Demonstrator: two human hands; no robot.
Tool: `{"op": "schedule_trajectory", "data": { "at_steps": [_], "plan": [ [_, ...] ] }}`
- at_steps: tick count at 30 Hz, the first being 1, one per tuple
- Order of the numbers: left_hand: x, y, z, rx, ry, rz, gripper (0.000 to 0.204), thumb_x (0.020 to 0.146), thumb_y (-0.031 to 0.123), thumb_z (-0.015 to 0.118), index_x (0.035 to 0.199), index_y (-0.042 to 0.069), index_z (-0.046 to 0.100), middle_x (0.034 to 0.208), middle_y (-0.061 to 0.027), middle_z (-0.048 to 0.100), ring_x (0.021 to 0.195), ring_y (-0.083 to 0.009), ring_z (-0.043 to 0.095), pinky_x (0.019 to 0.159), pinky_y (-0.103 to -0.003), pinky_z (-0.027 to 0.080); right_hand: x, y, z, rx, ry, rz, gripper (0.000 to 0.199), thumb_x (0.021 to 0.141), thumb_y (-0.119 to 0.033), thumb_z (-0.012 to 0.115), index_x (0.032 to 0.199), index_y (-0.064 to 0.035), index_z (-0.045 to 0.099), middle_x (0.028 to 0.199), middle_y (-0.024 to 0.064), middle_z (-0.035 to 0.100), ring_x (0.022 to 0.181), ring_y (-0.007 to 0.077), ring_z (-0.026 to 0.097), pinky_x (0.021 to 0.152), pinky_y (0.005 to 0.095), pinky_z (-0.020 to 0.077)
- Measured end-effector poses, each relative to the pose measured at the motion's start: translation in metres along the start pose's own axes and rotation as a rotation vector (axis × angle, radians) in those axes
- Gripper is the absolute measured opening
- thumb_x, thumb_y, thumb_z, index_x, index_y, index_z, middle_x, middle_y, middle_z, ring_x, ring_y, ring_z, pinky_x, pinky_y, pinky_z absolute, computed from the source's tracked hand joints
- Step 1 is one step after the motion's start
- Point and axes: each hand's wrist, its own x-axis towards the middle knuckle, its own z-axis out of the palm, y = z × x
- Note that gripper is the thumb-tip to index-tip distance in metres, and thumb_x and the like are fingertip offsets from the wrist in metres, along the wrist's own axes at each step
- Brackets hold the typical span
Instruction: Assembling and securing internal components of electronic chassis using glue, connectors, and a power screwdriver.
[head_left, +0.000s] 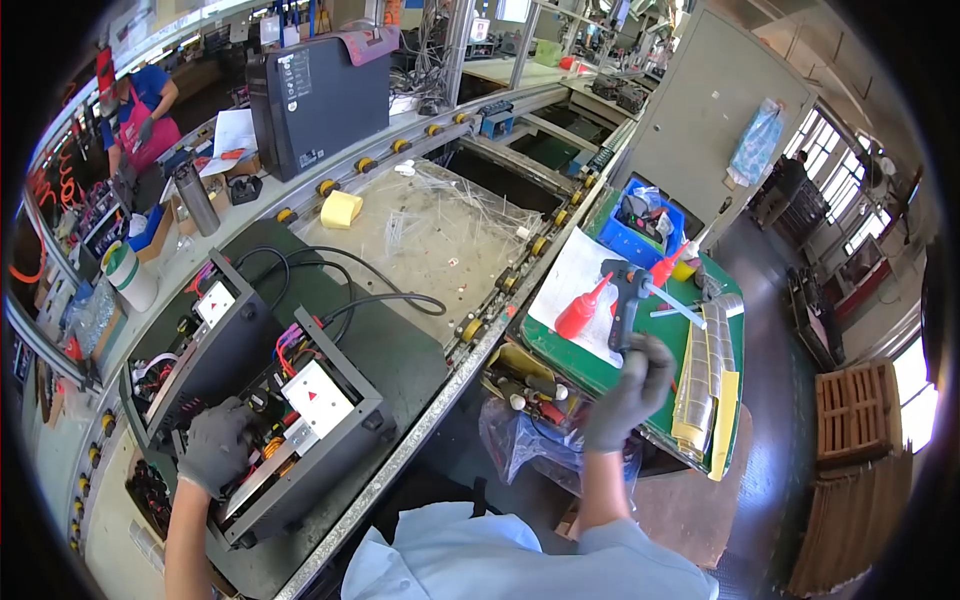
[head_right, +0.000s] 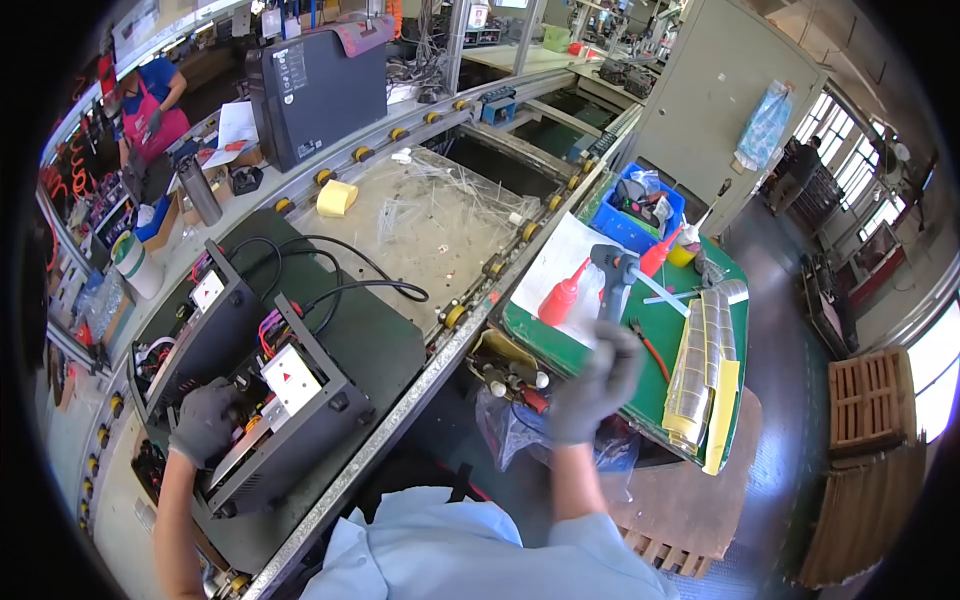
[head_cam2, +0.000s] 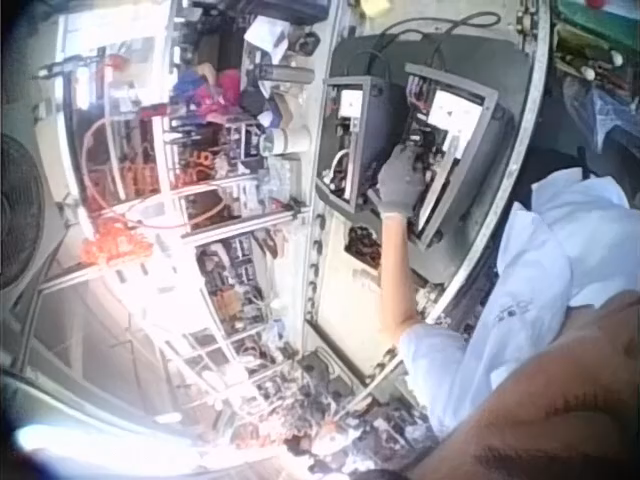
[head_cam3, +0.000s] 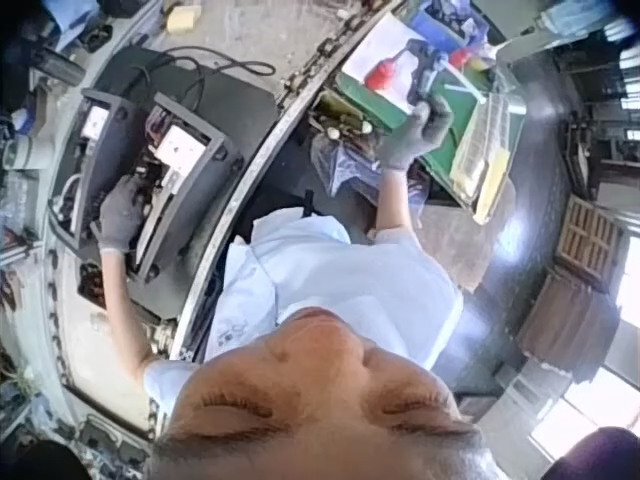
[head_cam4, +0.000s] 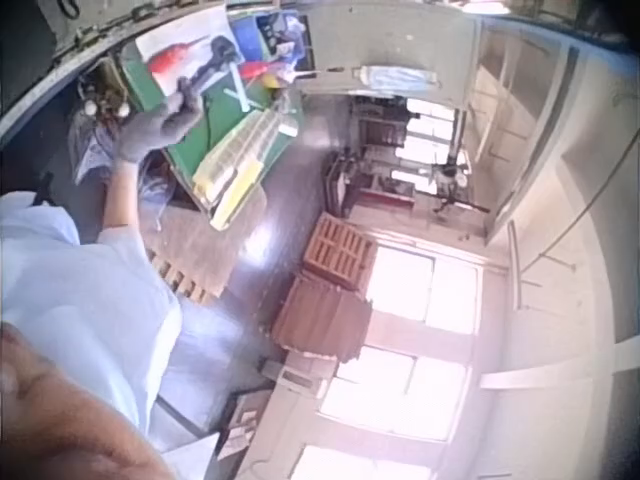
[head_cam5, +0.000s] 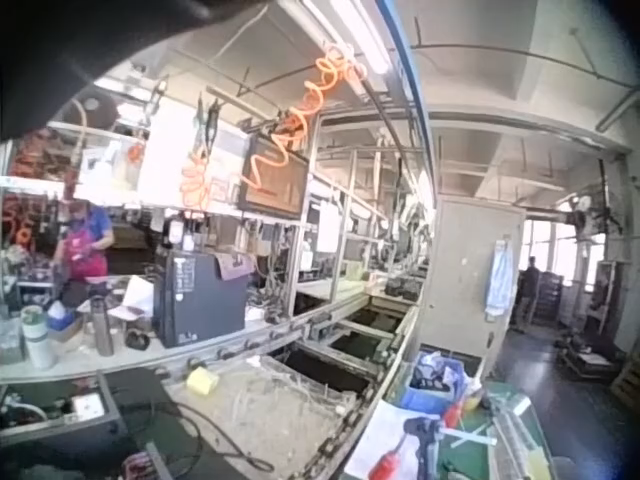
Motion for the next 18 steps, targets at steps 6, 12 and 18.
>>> {"op": "schedule_trajectory", "data": {
  "at_steps": [6, 12, 18],
  "plan": [
    [0.005, -0.005, 0.006, -0.012, 0.010, 0.047, 0.018, 0.065, 0.012, 0.057, 0.080, 0.007, 0.063, 0.080, -0.0140, 0.052, 0.078, -0.0331, 0.054, 0.067, -0.041, 0.043, 0.073, 0.155, -0.074, -0.850, -0.285, 0.108, 0.064, 0.070, -0.033, 0.071, 0.117, 0.0028, 0.048, 0.115, 0.0207, 0.052, 0.097, 0.0324, 0.056, 0.083, 0.0372, 0.0446],
    [0.005, 0.002, -0.003, 0.203, -0.057, 0.131, 0.021, 0.059, 0.018, 0.063, 0.079, 0.017, 0.069, 0.079, -0.0073, 0.053, 0.083, -0.0263, 0.053, 0.070, -0.039, 0.039, 0.116, 0.241, -0.056, -0.481, -0.489, 0.635, 0.036, 0.065, -0.031, 0.069, 0.085, -0.0015, 0.062, 0.074, 0.0126, 0.062, 0.069, 0.0296, 0.060, 0.064, 0.0359, 0.0459],
    [-0.017, 0.000, 0.007, 0.274, -0.036, 0.111, 0.019, 0.066, 0.023, 0.062, 0.083, 0.017, 0.068, 0.095, -0.0093, 0.056, 0.094, -0.0255, 0.052, 0.080, -0.039, 0.038, 0.130, 0.031, -0.040, -0.103, -0.297, 0.641, 0.026, 0.070, -0.017, 0.066, 0.093, -0.0106, 0.056, 0.072, -0.0007, 0.053, 0.060, 0.0107, 0.052, 0.053, 0.0250, 0.0439]
  ]
}}
